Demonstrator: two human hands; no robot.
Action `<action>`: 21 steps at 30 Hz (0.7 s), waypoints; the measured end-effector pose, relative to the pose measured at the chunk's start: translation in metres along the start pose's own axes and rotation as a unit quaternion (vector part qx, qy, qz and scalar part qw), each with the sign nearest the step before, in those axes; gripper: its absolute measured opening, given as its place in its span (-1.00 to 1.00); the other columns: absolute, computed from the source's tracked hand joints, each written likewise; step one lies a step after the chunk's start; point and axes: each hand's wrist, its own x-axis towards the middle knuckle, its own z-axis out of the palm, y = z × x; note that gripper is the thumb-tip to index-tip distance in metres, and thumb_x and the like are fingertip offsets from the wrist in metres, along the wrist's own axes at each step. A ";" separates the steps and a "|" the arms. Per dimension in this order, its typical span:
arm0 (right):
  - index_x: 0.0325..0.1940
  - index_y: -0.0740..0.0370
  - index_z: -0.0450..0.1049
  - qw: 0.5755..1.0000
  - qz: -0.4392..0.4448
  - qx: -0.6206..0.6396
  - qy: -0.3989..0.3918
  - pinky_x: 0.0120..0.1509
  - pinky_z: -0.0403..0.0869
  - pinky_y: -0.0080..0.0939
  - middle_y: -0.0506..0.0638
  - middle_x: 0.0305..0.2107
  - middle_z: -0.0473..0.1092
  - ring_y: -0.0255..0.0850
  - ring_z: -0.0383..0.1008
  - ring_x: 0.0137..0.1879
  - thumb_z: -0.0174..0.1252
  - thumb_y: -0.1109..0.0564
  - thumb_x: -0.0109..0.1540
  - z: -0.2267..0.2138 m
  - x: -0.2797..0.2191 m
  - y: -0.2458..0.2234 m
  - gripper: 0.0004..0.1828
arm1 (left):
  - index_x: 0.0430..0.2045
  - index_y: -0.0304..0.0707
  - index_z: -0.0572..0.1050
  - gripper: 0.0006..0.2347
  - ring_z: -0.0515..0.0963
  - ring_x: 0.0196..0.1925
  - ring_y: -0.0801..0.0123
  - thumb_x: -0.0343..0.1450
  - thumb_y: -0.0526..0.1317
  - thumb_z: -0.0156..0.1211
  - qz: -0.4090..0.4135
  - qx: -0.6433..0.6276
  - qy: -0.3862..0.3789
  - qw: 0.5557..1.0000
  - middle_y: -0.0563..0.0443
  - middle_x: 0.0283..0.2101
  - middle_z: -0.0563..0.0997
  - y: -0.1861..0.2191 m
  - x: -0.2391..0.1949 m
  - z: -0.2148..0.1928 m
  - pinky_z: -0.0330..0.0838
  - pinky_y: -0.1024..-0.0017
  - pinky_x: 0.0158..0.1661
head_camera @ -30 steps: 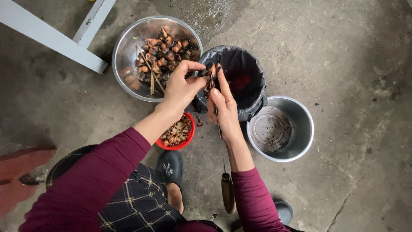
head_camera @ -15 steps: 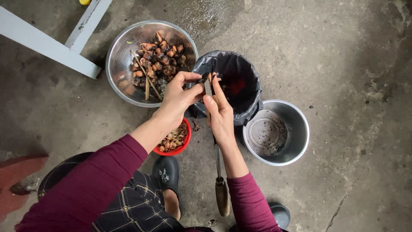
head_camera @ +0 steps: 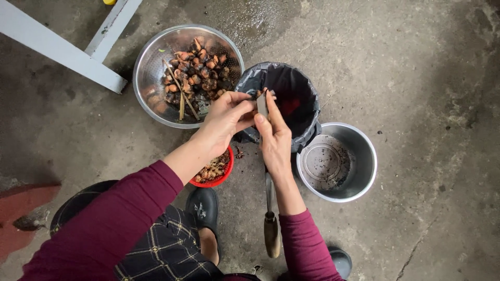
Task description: The person peels small brown nuts with a knife, removing the outer shell and placing the peeled pieces into a red bowl. Shells are discarded into a black trash bag. The person works one nut at a time, occasionally adjusting the pile in the red bowl.
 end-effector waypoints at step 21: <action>0.49 0.02 0.20 0.999 -0.023 0.030 -0.017 -0.55 0.23 -0.43 -0.09 -0.60 0.31 -0.42 0.26 -0.55 0.08 0.05 0.37 -0.001 0.009 0.065 -0.43 | -0.17 -0.44 0.45 -0.71 0.60 -0.17 0.26 0.31 -0.30 0.36 0.074 0.045 0.020 0.996 -0.18 -0.12 0.40 0.004 -0.002 -0.007 0.65 0.23 -0.12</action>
